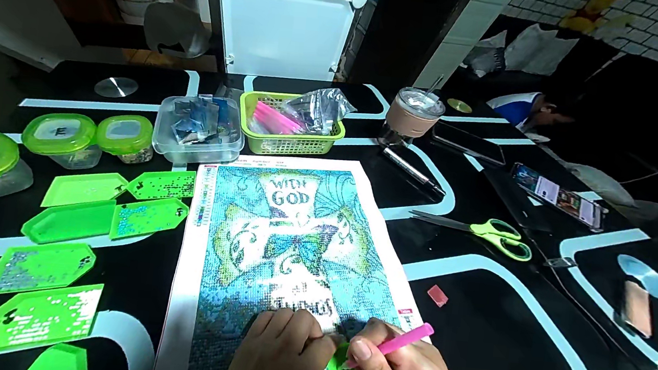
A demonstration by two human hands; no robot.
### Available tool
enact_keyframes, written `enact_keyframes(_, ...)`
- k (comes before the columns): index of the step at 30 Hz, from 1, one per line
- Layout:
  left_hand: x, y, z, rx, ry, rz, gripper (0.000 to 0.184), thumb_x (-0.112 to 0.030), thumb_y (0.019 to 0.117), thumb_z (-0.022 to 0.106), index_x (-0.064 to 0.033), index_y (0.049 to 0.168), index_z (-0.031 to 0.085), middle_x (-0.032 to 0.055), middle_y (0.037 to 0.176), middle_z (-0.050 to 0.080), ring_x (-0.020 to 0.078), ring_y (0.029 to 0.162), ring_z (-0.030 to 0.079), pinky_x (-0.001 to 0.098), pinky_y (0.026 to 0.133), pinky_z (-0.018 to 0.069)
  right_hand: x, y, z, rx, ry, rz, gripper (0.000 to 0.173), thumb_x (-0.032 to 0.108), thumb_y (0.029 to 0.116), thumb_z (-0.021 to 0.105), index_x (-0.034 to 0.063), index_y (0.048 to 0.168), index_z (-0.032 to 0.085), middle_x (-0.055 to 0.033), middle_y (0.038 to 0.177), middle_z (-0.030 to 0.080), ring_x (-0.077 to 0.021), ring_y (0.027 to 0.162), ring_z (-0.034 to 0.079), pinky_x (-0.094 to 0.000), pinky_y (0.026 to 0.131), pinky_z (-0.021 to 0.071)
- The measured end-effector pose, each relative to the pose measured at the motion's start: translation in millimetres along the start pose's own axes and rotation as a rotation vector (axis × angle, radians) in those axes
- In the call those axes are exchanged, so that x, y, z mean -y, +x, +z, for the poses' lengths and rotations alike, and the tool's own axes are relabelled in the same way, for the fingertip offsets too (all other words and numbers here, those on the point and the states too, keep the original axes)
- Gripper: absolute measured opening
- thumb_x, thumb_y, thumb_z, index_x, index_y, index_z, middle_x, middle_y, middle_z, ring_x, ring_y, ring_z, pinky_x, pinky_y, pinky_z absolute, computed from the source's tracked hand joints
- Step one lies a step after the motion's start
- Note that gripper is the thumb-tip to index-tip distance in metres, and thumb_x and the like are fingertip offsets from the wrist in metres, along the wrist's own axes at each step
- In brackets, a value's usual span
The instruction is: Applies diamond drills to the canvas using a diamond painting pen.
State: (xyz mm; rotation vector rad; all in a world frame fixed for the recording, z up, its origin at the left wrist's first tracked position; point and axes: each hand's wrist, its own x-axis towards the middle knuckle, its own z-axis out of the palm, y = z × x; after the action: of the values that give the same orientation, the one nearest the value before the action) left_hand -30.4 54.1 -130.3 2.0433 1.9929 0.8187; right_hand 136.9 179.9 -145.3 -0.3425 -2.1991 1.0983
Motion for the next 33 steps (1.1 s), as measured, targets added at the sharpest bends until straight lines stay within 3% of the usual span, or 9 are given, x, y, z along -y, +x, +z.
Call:
enact_keyframes(5,0,0,1,0.003,0.001,-0.009,0.039,-0.04,0.082,0.078,-0.014,0.111,0.077,0.0084,0.102,0.07,0.0272,0.092,0.066,0.0418,0.082,0.0504,1,1,-1,-0.013,0.043,0.02,0.034,0.024,0.1101,0.049,0.0008,0.09,0.064,-0.006,0.076,0.065,-0.003,0.071,0.063,-0.0165,0.067,0.0523)
enact_keyframes(9,-2,-1,-2,0.025,-0.02,-0.027,0.045,-0.035,0.0824,0.079,-0.0104,0.12,0.075,0.0113,0.104,0.072,0.0302,0.097,0.068,0.044,0.086,0.0523,3,8,-8,-0.145,0.325,0.242,0.029,0.026,0.1095,0.05,0.0137,0.09,0.067,0.0101,0.078,0.068,0.0073,0.064,0.059,-0.0101,0.056,0.0487)
enact_keyframes(13,-6,-2,-6,0.062,-0.044,-0.032,0.041,-0.035,0.0857,0.078,-0.01,0.118,0.076,0.0126,0.109,0.072,0.0311,0.102,0.067,0.0439,0.09,0.0519,-6,25,-21,-0.215,0.478,0.348,0.028,0.025,0.1078,0.054,0.014,0.089,0.071,0.0073,0.075,0.071,0.0036,0.057,0.061,-0.0117,0.051,0.0498)
enact_keyframes(17,-6,-2,-9,0.107,-0.118,-0.043,0.04,-0.034,0.0897,0.076,-0.0067,0.119,0.074,0.0161,0.13,0.069,0.034,0.123,0.064,0.0458,0.102,0.0506,-16,30,-17,-0.195,0.325,0.282,0.025,0.024,0.1067,0.056,0.012,0.09,0.07,0.0067,0.078,0.071,0.0023,0.062,0.063,-0.013,0.054,0.0525)
enact_keyframes(19,-6,-2,-9,0.118,-0.151,-0.048,0.039,-0.032,0.0907,0.075,-0.0047,0.119,0.073,0.0171,0.134,0.068,0.0347,0.128,0.062,0.0454,0.105,0.05,-22,28,-14,-0.186,0.23,0.205,0.028,0.025,0.108,0.054,0.01,0.09,0.069,0.0063,0.077,0.068,0.0026,0.063,0.062,-0.0128,0.056,0.052)
enact_keyframes(25,-5,-2,-9,0.128,-0.173,-0.053,0.039,-0.031,0.091,0.075,-0.0037,0.119,0.072,0.0176,0.133,0.068,0.0355,0.128,0.062,0.0446,0.105,0.0508,-27,24,-8,-0.186,0.134,0.078,0.03,0.024,0.1096,0.051,0.0072,0.09,0.067,0.0048,0.077,0.067,0.0045,0.067,0.062,-0.0107,0.06,0.0512)
enact_keyframes(33,-5,-2,-8,0.113,-0.169,-0.059,0.039,-0.031,0.0897,0.077,-0.0048,0.118,0.073,0.0166,0.133,0.068,0.0342,0.128,0.062,0.0431,0.105,0.0509,-29,24,-6,-0.183,0.076,0.055,0.032,0.025,0.1099,0.05,0.007,0.089,0.066,0.004,0.076,0.066,0.0048,0.066,0.061,-0.0103,0.059,0.0502)
